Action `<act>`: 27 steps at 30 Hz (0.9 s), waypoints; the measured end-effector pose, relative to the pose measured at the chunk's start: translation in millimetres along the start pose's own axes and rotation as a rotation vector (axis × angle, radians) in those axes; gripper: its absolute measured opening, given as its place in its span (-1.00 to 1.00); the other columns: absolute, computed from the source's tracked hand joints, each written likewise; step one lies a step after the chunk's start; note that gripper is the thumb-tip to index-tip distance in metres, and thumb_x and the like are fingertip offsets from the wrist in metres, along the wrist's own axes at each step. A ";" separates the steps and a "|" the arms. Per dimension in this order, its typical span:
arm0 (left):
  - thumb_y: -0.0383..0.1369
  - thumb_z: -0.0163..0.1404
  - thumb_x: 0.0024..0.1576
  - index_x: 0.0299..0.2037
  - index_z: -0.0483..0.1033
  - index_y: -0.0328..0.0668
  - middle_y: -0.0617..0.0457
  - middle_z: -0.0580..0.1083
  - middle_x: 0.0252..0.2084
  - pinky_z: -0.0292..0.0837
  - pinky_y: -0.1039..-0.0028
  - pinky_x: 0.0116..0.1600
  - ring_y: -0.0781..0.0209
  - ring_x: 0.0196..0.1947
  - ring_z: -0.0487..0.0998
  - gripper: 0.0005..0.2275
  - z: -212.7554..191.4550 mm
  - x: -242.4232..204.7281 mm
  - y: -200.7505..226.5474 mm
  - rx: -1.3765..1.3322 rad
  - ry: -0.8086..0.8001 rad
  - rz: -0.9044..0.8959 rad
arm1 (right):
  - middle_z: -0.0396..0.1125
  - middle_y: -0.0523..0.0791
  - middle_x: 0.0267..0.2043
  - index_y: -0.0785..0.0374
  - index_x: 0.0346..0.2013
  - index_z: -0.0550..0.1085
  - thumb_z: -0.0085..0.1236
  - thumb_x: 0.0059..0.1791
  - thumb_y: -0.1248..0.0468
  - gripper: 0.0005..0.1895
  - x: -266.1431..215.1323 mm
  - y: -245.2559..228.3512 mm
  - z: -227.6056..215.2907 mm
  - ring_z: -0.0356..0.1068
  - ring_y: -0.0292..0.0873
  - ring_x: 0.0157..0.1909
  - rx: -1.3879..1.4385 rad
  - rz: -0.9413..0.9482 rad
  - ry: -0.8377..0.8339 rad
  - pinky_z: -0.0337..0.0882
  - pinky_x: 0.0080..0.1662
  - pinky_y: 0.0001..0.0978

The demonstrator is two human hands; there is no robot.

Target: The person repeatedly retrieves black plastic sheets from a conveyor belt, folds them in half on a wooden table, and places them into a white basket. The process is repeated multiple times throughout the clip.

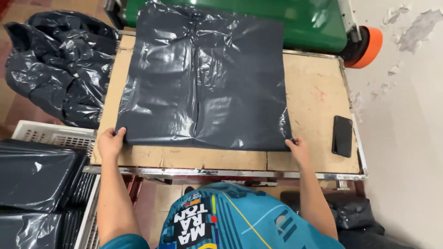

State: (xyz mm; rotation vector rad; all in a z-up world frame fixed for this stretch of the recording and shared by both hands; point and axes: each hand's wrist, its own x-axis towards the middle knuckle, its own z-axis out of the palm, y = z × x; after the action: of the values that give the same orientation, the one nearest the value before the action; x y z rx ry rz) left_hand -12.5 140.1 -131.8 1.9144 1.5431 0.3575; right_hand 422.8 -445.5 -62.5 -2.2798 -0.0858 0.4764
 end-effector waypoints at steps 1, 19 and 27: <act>0.02 0.11 0.17 -0.22 0.63 0.04 0.01 0.56 -0.34 0.46 0.12 -0.12 -0.09 -0.17 0.58 -0.72 -3.2 -4.9 0.6 0.052 0.066 0.029 | 0.44 0.02 -0.31 0.27 -0.12 0.54 0.37 -0.10 0.11 -0.63 2.6 6.4 0.1 0.45 -0.08 -0.26 0.039 -0.017 0.039 0.53 -0.35 -0.28; -0.14 0.22 0.05 -0.10 0.58 -0.36 -0.25 0.37 -0.05 0.49 -0.02 -0.07 -0.31 -0.01 0.38 -0.60 -17.6 -64.8 70.4 0.332 -0.029 -0.126 | 0.38 -0.16 -0.37 0.00 -0.10 0.38 -0.04 0.09 -0.07 -0.73 28.6 26.5 -13.1 0.42 -0.23 -0.42 0.574 0.252 -0.409 0.25 -0.50 -0.56; -0.16 0.11 0.13 -0.30 0.65 -0.09 -0.13 0.53 -0.33 0.53 0.09 -0.17 -0.23 -0.21 0.55 -0.79 10.6 -30.6 10.1 0.188 0.025 -0.029 | 0.26 -0.17 -0.46 0.28 -0.28 0.42 0.42 -0.19 0.32 -0.68 -37.6 -76.8 -19.6 0.33 -0.19 -0.48 0.318 0.237 -0.331 0.26 -0.47 -0.48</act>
State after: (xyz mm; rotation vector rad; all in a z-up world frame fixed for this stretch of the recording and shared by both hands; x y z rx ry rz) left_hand -6.9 106.9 -127.9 2.0339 1.6703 0.2308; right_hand 401.8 -414.3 16.8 -1.8914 0.0909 0.9209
